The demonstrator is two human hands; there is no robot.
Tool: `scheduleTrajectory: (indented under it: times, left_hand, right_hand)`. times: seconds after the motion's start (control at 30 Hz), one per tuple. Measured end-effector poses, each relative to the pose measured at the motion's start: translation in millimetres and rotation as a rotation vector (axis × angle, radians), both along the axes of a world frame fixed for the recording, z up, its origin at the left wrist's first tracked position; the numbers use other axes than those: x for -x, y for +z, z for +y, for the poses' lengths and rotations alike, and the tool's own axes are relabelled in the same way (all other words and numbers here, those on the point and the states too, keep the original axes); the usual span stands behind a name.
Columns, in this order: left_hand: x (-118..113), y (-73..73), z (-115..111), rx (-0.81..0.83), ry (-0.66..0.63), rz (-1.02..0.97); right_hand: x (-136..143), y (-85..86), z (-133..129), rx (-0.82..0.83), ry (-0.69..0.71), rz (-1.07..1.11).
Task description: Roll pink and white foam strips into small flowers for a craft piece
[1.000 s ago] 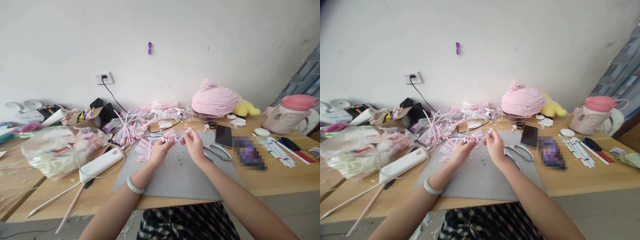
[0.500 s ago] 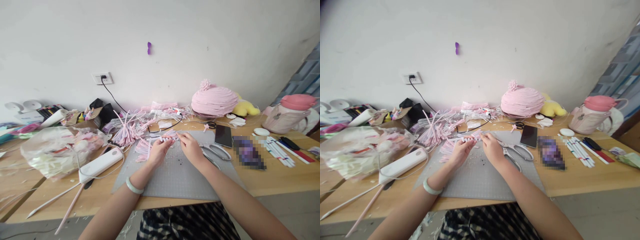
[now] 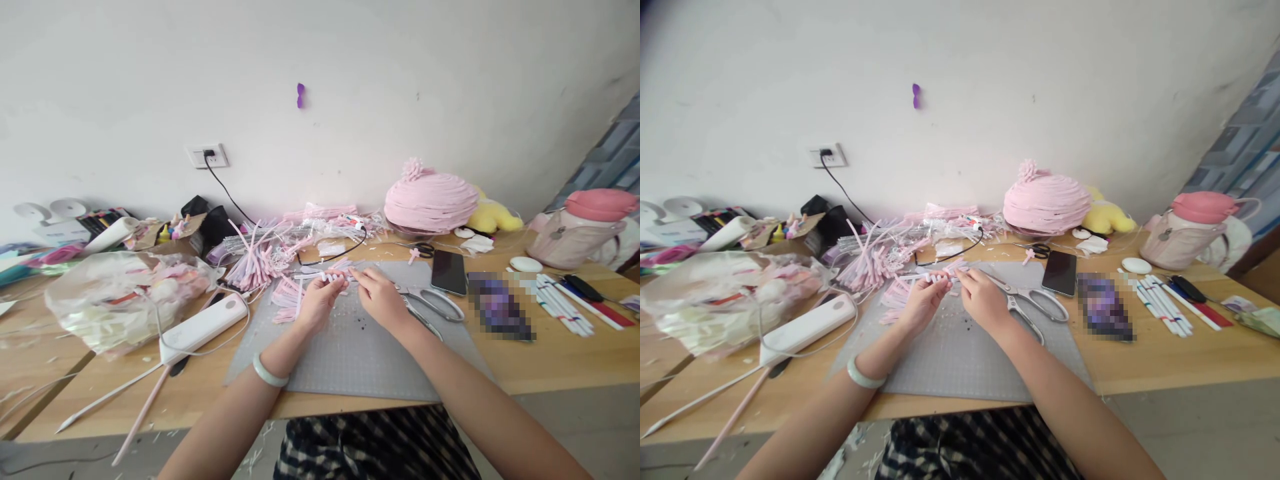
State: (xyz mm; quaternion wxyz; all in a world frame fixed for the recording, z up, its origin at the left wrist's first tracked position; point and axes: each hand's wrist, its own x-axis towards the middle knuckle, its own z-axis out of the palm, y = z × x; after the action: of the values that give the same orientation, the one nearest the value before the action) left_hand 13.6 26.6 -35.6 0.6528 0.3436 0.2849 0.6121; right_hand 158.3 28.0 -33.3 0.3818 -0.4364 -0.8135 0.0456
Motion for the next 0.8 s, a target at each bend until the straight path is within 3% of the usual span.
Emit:
scheduleTrajectory:
  times: [0.13, 0.3, 0.8]
  left_hand:
    - [1.5, 2.0, 1.7, 0.031, 0.028, -0.047]
    - [3.4, 5.9, 1.2, 0.026, 0.077, -0.106]
    - [1.9, 6.6, -1.0, 0.007, 0.079, -0.136]
  right_hand:
    - [1.7, 2.6, -2.1, 0.006, 0.086, 0.064]
    - [3.9, 1.3, -2.6, 0.056, 0.031, 0.269]
    - [9.7, 0.0, -4.9, 0.116, 0.076, 0.350]
